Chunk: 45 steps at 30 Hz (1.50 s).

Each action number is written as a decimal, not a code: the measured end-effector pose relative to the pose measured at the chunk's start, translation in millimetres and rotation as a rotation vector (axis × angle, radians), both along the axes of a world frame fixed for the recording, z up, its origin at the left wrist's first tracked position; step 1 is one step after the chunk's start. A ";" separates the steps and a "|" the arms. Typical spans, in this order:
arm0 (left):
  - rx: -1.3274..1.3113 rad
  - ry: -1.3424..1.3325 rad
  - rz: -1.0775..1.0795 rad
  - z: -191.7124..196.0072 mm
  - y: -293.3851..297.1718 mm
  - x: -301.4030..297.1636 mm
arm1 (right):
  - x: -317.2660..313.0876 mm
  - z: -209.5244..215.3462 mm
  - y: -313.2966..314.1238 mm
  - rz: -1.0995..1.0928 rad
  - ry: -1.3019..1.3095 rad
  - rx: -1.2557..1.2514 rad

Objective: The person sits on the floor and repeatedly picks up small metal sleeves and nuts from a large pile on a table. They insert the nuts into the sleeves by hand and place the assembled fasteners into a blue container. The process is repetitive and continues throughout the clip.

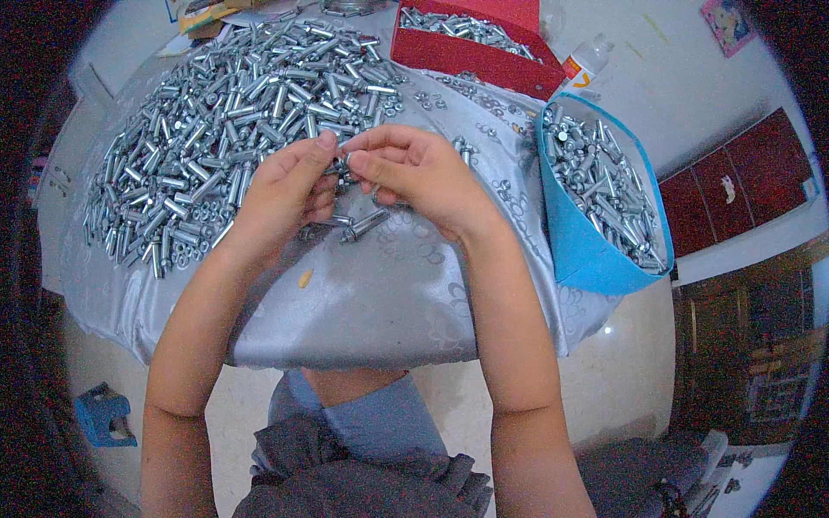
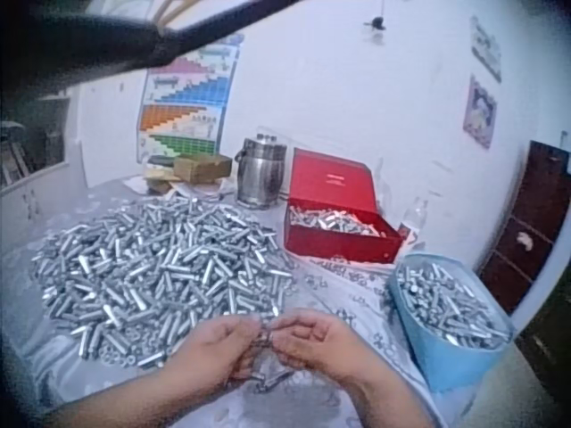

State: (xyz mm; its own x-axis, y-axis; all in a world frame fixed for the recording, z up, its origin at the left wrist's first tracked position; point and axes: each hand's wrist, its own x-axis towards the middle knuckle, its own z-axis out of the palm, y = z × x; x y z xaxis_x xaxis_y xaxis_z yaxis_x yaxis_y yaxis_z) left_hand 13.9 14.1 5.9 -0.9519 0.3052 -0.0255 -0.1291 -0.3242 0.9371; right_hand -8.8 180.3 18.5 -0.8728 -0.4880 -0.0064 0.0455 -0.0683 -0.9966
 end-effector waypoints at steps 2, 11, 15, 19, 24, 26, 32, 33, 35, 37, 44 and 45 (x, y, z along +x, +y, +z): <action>-0.008 -0.003 -0.005 0.2 0.2 0.3 | -1.5 0.0 1.5 0.004 -0.019 -0.016; -0.015 -0.134 0.019 6.0 -0.4 5.5 | 2.1 3.8 3.2 0.087 -0.043 -0.026; 0.010 -0.130 0.047 1.6 -2.0 4.8 | 1.7 2.0 3.1 0.093 -0.017 -0.003; -0.048 -0.116 0.061 4.3 1.1 7.1 | 2.1 3.7 4.7 0.138 -0.041 -0.034; -0.044 -0.096 0.070 2.6 0.8 7.3 | 2.7 4.3 6.0 0.149 -0.084 -0.043; -0.025 -0.090 0.059 2.8 0.4 7.9 | 2.5 4.2 6.0 0.154 -0.094 -0.048; 0.009 -0.048 0.034 2.9 0.0 7.0 | 3.0 6.3 6.2 0.199 -0.149 -0.052; 0.014 -0.047 0.031 1.6 0.1 6.1 | 3.1 5.8 5.7 0.202 -0.156 -0.069; -0.006 -0.051 0.028 2.1 0.3 6.1 | 3.2 5.2 5.0 0.215 -0.160 -0.079; -0.052 -0.064 0.028 5.5 1.5 7.4 | 3.7 5.2 5.4 0.232 -0.156 -0.066; -0.040 -0.106 -0.015 1.8 1.4 5.5 | 3.3 2.8 5.2 0.252 -0.148 -0.068; -0.027 -0.115 -0.024 2.1 1.1 5.6 | 3.4 1.6 4.5 0.247 -0.131 -0.071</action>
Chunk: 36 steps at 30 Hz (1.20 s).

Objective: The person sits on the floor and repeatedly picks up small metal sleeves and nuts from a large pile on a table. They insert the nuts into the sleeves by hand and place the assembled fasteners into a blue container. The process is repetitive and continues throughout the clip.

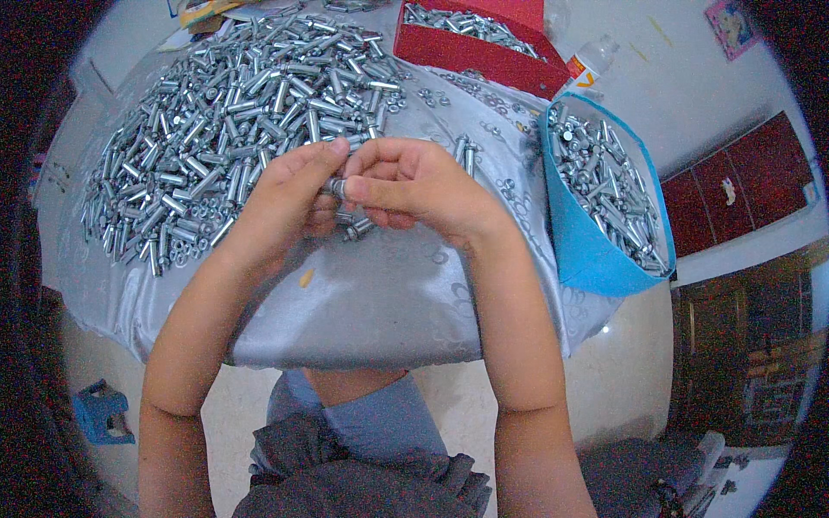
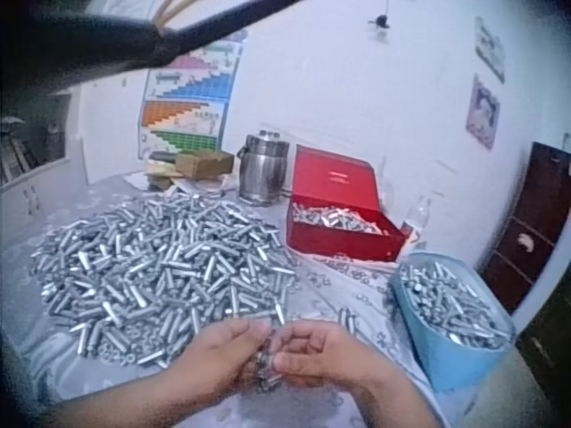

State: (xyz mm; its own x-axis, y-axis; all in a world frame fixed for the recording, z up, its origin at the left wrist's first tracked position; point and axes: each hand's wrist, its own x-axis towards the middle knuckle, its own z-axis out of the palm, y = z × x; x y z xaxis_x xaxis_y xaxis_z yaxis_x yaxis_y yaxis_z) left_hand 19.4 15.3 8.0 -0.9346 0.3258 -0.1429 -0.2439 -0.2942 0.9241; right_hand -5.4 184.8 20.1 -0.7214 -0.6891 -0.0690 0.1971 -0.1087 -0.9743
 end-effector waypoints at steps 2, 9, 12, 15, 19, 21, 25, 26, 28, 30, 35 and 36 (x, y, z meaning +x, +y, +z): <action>0.066 -0.044 -0.028 1.1 -1.3 -0.2 | 1.1 -0.4 -3.0 -0.040 0.047 -0.012; 0.240 -0.183 0.052 1.0 -3.5 -6.5 | 4.3 -4.7 -19.8 -0.394 0.517 0.095; 0.200 -0.141 0.121 -1.2 -5.8 -9.7 | 2.4 -11.4 -18.7 -0.423 0.695 0.164; 0.171 -0.099 0.142 -2.9 -8.7 -11.0 | 2.8 -13.6 -19.9 -0.413 0.722 0.139; -0.048 0.003 0.287 4.9 -3.6 -5.1 | 1.0 -17.3 -20.0 -0.461 0.802 0.159; -0.160 0.170 0.332 0.5 -4.1 -7.3 | 1.9 -15.3 -19.6 -0.480 0.857 0.213; -0.218 0.320 0.319 -3.7 -4.5 -7.7 | -0.4 -15.0 -13.1 -0.383 0.938 0.374; -0.222 0.327 0.332 -5.1 -4.8 -8.8 | 1.4 -13.1 -14.0 -0.402 0.934 0.385; -0.237 0.341 0.359 -6.7 -5.1 -11.4 | 6.2 -7.2 -17.6 -0.438 0.926 0.401; -0.244 0.310 0.346 -5.4 -6.3 -11.4 | 4.7 -9.3 -19.8 -0.456 0.966 0.377; -0.253 0.341 0.327 -8.5 -6.4 -12.8 | 1.5 -11.2 -17.7 -0.468 1.083 0.373; -0.241 0.340 0.333 -7.4 -5.1 -11.9 | 2.6 -10.1 -18.2 -0.484 1.066 0.363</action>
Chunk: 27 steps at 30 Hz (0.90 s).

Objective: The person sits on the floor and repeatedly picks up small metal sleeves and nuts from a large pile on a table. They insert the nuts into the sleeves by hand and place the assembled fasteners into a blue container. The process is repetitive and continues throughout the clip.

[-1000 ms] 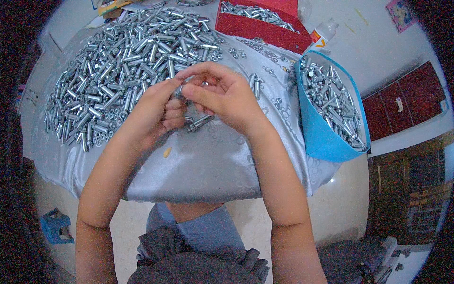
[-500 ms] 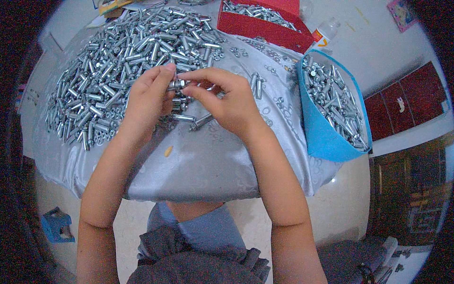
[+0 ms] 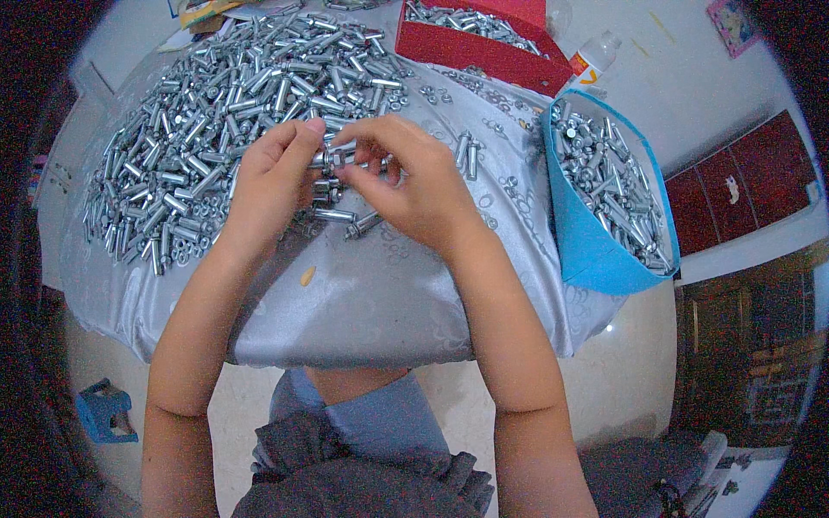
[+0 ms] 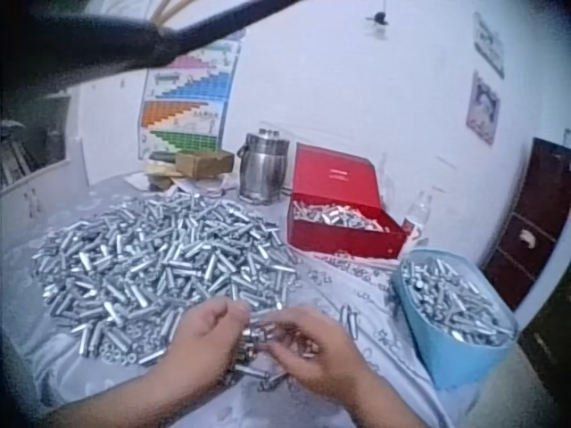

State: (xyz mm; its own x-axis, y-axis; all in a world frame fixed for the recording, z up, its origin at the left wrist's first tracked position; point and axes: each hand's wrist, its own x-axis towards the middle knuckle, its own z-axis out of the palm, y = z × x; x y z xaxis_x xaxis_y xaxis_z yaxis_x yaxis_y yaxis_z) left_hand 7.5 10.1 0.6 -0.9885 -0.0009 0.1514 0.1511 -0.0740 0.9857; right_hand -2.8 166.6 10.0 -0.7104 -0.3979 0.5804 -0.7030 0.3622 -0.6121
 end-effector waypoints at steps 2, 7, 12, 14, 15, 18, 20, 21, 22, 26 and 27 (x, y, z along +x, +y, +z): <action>0.012 -0.004 0.000 0.4 0.2 0.6 | 0.6 0.9 -0.2 -0.001 0.014 -0.014; -0.061 -0.056 -0.018 0.6 -2.9 -0.3 | -0.1 3.6 4.8 0.044 0.075 0.044; -0.039 -0.020 -0.013 -0.6 -1.0 -1.2 | -1.6 1.1 12.5 -0.020 -0.030 0.168; -0.041 -0.035 -0.002 -0.4 -1.8 -1.3 | 1.2 4.2 7.2 -0.030 -0.097 0.093; -0.045 -0.054 0.002 1.3 -1.7 -0.5 | 1.4 4.5 5.9 -0.017 -0.085 0.065; -0.052 -0.055 0.002 1.3 -2.2 -0.6 | 0.0 1.6 3.7 0.011 -0.019 0.038; -0.048 -0.037 -0.003 0.5 -1.9 -0.7 | -1.4 -0.2 4.0 0.016 0.013 0.045; -0.043 -0.027 -0.006 0.3 -1.3 -0.7 | -1.9 -0.5 4.3 0.014 0.018 0.051; -0.038 -0.018 -0.009 0.1 -1.0 -0.6 | -2.5 -1.1 4.8 0.013 0.023 0.058; -0.076 -0.040 -0.035 -0.5 -2.7 -1.2 | -4.0 -4.8 7.9 0.000 0.060 0.135; -0.076 -0.047 -0.032 -1.1 -3.0 -1.8 | 1.7 1.2 4.5 -0.030 0.014 0.105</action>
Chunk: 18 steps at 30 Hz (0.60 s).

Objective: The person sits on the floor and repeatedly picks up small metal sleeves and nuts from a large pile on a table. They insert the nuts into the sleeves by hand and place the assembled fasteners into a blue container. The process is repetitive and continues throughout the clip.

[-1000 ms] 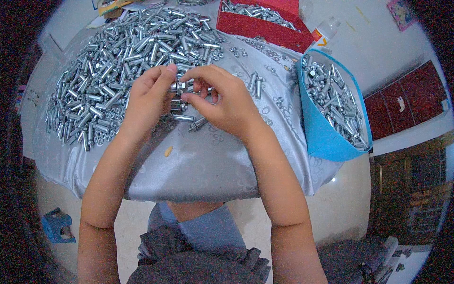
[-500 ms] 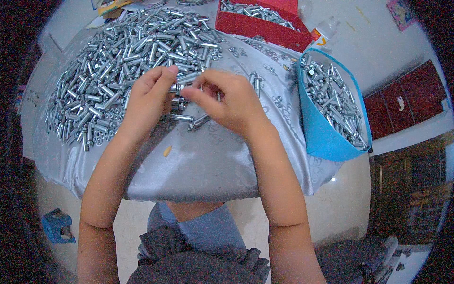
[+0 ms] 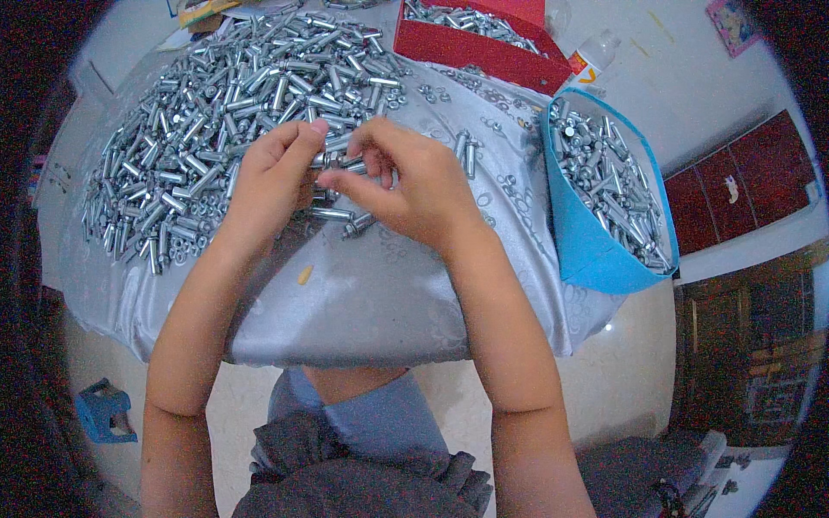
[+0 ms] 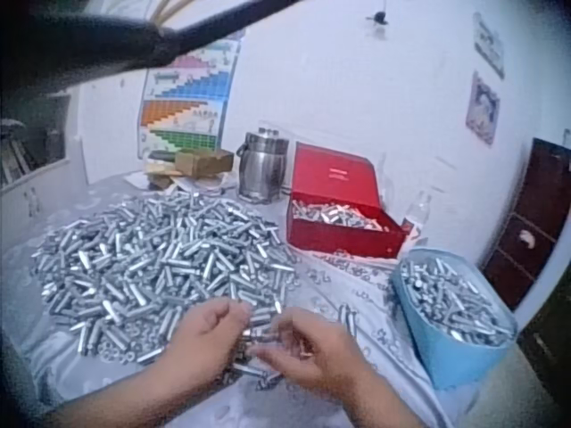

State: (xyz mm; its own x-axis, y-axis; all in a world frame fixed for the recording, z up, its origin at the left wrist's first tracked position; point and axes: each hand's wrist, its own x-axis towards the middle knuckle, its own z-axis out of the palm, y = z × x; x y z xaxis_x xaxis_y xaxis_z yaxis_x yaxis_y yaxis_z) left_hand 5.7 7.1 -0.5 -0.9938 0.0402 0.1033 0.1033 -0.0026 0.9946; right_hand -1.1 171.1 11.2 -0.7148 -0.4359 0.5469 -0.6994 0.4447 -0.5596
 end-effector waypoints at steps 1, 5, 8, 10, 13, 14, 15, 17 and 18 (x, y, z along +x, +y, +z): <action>0.000 -0.007 0.003 -0.2 -0.1 -0.3 | 3.0 3.3 -2.3 -0.032 -0.043 -0.031; 0.023 0.012 0.015 3.1 4.1 2.1 | 0.7 0.0 -3.2 0.063 -0.095 -0.078; -0.013 -0.005 -0.031 -1.5 0.9 -1.6 | -1.9 -4.7 -2.5 0.060 -0.058 -0.028; -0.030 -0.035 -0.047 -5.7 -0.2 -3.6 | -2.1 -1.7 1.4 0.015 -0.038 0.071; -0.012 -0.001 -0.052 -1.2 4.8 1.4 | -8.4 -6.2 7.4 0.010 0.018 0.180; -0.008 -0.001 -0.041 -1.4 4.6 1.1 | -6.7 -5.5 7.2 0.001 -0.015 0.108; -0.003 -0.001 -0.030 -2.2 4.0 0.3 | -1.3 0.5 2.2 -0.009 -0.048 0.037; 0.005 -0.006 -0.031 -3.7 2.9 -1.5 | 0.9 1.5 -2.3 0.005 -0.085 -0.064; 0.008 -0.009 -0.040 -3.7 1.9 -2.1 | 0.0 -0.8 -3.3 0.031 -0.089 -0.094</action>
State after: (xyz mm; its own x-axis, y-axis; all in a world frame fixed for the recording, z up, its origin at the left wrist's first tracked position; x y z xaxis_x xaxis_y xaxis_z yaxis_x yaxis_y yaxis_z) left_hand 3.5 9.0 -4.2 -0.9924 0.0789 0.0947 0.0939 -0.0143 0.9955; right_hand -1.1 167.8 10.5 -0.7494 -0.4083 0.5212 -0.6575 0.3663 -0.6584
